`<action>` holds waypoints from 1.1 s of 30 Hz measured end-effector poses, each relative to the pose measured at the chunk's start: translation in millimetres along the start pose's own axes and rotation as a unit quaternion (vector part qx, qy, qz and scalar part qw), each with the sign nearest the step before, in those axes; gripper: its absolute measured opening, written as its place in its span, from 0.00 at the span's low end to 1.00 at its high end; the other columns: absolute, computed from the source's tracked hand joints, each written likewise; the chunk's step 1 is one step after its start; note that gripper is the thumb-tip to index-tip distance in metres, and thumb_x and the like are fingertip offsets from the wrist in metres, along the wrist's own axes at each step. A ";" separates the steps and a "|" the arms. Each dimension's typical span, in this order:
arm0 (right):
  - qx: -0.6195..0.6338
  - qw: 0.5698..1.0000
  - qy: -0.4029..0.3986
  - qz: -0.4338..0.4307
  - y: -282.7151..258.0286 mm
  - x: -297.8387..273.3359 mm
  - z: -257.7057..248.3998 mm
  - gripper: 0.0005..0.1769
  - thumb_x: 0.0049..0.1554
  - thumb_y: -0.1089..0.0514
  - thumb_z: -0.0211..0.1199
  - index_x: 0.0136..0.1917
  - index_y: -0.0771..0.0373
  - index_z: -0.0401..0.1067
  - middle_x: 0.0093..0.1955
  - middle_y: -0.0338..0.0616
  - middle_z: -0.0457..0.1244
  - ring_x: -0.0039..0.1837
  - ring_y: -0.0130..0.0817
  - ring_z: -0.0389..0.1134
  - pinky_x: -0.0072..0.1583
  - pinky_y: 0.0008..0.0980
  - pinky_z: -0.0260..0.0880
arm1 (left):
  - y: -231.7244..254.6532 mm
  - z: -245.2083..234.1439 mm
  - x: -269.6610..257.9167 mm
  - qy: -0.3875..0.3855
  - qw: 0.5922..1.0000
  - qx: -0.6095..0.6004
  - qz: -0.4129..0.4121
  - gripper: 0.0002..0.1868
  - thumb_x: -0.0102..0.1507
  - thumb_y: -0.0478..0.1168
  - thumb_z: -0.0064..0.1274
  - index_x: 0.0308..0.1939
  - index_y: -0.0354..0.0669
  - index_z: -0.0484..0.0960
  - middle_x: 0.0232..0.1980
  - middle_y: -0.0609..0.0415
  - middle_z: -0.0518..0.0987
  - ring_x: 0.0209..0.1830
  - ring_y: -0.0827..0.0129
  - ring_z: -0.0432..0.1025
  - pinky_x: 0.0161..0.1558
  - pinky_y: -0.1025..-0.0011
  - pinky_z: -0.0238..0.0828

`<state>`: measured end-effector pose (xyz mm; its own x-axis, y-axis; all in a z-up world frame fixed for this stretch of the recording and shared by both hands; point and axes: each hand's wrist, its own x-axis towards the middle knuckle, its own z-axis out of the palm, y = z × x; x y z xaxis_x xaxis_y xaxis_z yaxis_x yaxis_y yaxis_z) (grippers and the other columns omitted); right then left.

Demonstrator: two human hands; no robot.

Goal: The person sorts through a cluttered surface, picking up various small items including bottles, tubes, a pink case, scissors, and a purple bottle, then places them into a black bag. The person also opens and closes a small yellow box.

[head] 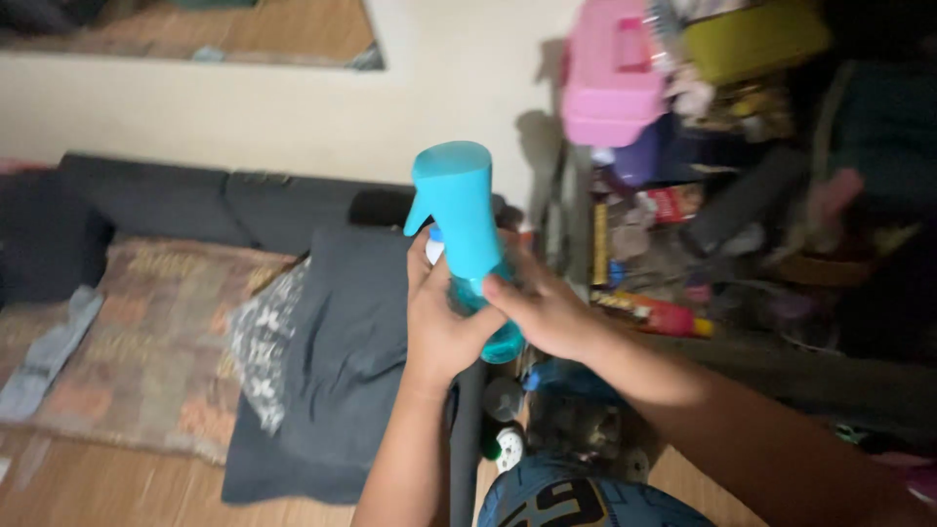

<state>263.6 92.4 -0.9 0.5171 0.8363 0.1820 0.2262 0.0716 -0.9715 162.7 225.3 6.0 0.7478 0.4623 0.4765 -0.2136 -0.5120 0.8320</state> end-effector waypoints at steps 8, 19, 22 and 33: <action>0.175 0.967 -0.022 0.185 105.6 28.8 128.1 0.40 0.63 0.33 0.49 0.76 0.63 0.54 0.69 0.48 0.59 0.72 0.34 0.58 0.69 0.34 0.59 | -107.6 -63.9 -41.7 0.043 0.970 0.152 -0.182 0.34 0.50 0.53 0.67 0.57 0.44 0.83 0.71 0.35 0.69 0.67 0.42 0.68 0.63 0.56 0.68; 0.022 0.944 -0.132 0.301 307.0 25.7 206.8 0.51 0.60 0.36 0.60 0.80 0.70 0.45 0.77 0.57 0.54 0.78 0.40 0.55 0.73 0.36 0.55 | -356.0 -41.8 -173.9 0.079 0.911 0.217 -0.343 0.58 0.53 0.66 0.67 0.75 0.31 0.63 0.71 0.29 0.68 0.73 0.30 0.57 0.70 0.51 0.59; 0.046 0.939 -0.151 0.305 306.6 26.2 208.6 0.50 0.59 0.36 0.61 0.78 0.73 0.50 0.76 0.61 0.56 0.77 0.45 0.57 0.73 0.38 0.56 | -345.8 -38.1 -177.5 0.106 0.914 0.126 -0.372 0.70 0.46 0.59 0.72 0.79 0.33 0.46 0.74 0.18 0.51 0.75 0.31 0.50 0.66 0.52 0.57; -0.184 0.956 -0.017 0.228 271.9 35.0 190.6 0.56 0.55 0.35 0.68 0.78 0.76 0.49 0.78 0.69 0.51 0.79 0.57 0.52 0.76 0.44 0.53 | -306.6 -45.2 -181.3 0.216 0.895 0.207 -0.331 0.63 0.48 0.58 0.74 0.75 0.29 0.55 0.75 0.23 0.57 0.76 0.32 0.54 0.72 0.49 0.53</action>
<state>185.9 244.7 -287.7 0.6049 0.7532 -0.2585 0.2625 -0.4951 -0.8283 64.2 331.2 -322.7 0.2934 0.9542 0.0582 0.5039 -0.2061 0.8388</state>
